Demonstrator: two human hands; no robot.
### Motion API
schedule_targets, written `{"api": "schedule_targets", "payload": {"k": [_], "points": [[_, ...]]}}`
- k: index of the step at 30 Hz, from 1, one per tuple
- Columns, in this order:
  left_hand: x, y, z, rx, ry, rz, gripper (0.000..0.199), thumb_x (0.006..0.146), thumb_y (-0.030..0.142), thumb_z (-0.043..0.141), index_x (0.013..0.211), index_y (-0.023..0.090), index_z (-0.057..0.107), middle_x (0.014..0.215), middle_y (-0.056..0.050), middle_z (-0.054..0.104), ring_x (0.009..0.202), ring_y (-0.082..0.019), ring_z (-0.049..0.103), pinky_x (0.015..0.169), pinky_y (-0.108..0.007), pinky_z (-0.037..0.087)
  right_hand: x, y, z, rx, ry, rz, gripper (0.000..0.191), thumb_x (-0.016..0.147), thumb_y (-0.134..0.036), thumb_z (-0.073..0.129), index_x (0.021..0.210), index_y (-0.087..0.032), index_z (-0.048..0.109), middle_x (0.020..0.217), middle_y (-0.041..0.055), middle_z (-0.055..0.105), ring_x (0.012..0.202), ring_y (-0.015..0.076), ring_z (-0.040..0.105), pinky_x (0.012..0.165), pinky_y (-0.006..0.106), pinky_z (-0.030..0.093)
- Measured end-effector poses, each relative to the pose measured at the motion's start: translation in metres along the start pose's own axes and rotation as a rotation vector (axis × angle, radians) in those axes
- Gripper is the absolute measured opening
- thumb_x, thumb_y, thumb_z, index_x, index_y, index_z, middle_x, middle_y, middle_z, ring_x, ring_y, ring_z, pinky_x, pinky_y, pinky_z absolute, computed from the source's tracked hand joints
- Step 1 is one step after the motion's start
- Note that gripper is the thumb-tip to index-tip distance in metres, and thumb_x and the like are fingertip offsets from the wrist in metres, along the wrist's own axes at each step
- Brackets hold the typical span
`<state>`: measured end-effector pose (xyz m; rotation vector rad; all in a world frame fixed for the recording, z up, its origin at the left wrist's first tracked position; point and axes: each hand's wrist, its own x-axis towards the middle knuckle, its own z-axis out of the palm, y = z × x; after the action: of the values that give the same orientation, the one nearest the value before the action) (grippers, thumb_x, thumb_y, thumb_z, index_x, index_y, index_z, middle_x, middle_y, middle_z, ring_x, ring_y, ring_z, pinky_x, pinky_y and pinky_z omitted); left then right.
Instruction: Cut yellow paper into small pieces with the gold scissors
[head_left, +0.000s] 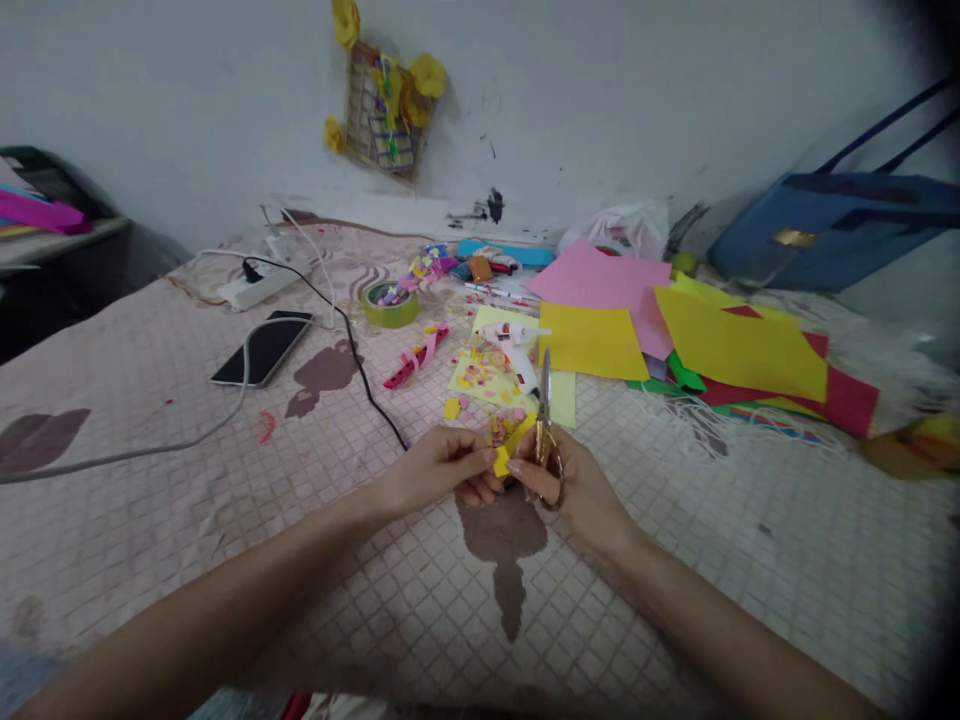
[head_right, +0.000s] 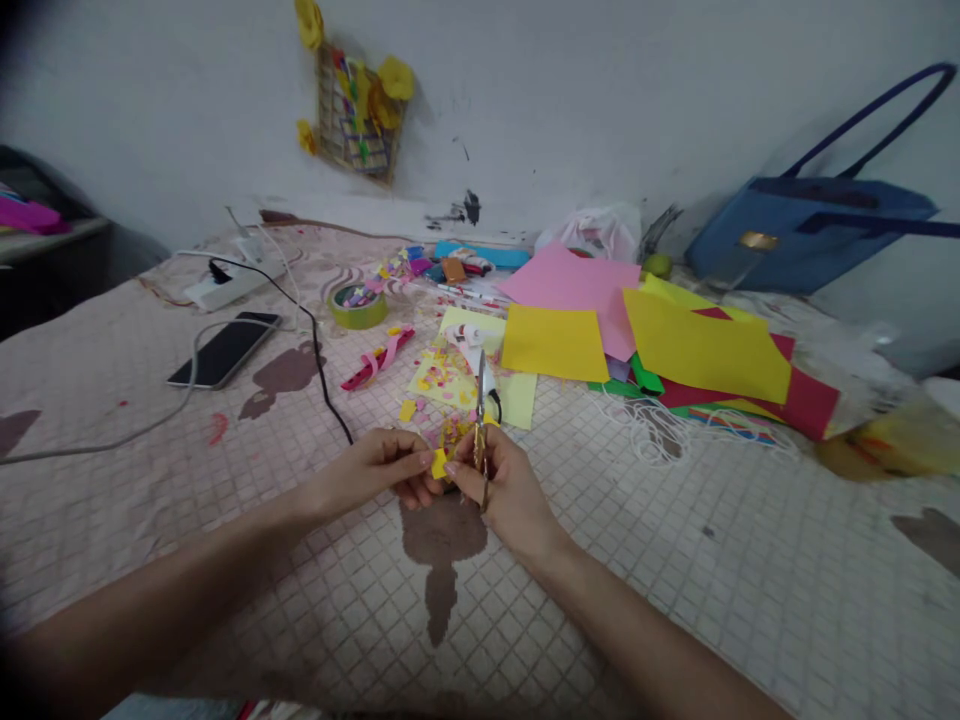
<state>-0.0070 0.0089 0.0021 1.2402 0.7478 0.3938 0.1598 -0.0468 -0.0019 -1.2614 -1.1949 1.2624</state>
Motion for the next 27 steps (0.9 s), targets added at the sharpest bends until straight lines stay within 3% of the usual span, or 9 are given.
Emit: {"api": "schedule_targets", "payload": {"k": [8, 15, 22, 27], "points": [[-0.001, 0.0012, 0.0007, 0.03, 0.084, 0.065, 0.031, 0.075, 0.041, 0.06, 0.071, 0.011, 0.056, 0.061, -0.002, 0.063, 0.051, -0.008, 0.059, 0.052, -0.019, 0.048, -0.0003, 0.0018, 0.0024, 0.023, -0.015, 0.021, 0.017, 0.07, -0.026, 0.062, 0.074, -0.021, 0.046, 0.064, -0.0044, 0.045, 0.054, 0.0109, 0.041, 0.049, 0.023, 0.035], [-0.0024, 0.0018, 0.0003, 0.073, 0.071, 0.019, 0.033, 0.071, 0.042, 0.064, 0.075, 0.01, 0.057, 0.061, -0.003, 0.064, 0.054, -0.01, 0.06, 0.052, -0.02, 0.05, -0.0013, 0.0056, 0.0011, 0.022, -0.05, 0.017, 0.014, 0.072, -0.024, 0.061, 0.076, -0.02, 0.047, 0.064, -0.0047, 0.046, 0.055, 0.0102, 0.042, 0.049, 0.022, 0.036], [-0.0019, 0.0034, -0.0017, 0.055, 0.061, -0.01, 0.031, 0.071, 0.039, 0.065, 0.069, 0.01, 0.053, 0.057, -0.001, 0.062, 0.046, -0.008, 0.058, 0.049, -0.02, 0.05, -0.0016, 0.0027, 0.0028, 0.103, -0.065, 0.064, 0.02, 0.073, -0.036, 0.063, 0.076, -0.02, 0.05, 0.065, -0.0041, 0.047, 0.05, 0.0088, 0.041, 0.045, 0.022, 0.038], [-0.0008, 0.0028, -0.0019, 0.058, 0.045, -0.019, 0.032, 0.07, 0.039, 0.065, 0.07, 0.009, 0.055, 0.058, -0.002, 0.062, 0.047, -0.008, 0.058, 0.048, -0.019, 0.049, -0.0012, 0.0025, 0.0025, 0.088, -0.101, 0.09, 0.019, 0.069, -0.028, 0.066, 0.074, -0.02, 0.05, 0.065, -0.0037, 0.049, 0.053, 0.01, 0.044, 0.045, 0.022, 0.037]]}}
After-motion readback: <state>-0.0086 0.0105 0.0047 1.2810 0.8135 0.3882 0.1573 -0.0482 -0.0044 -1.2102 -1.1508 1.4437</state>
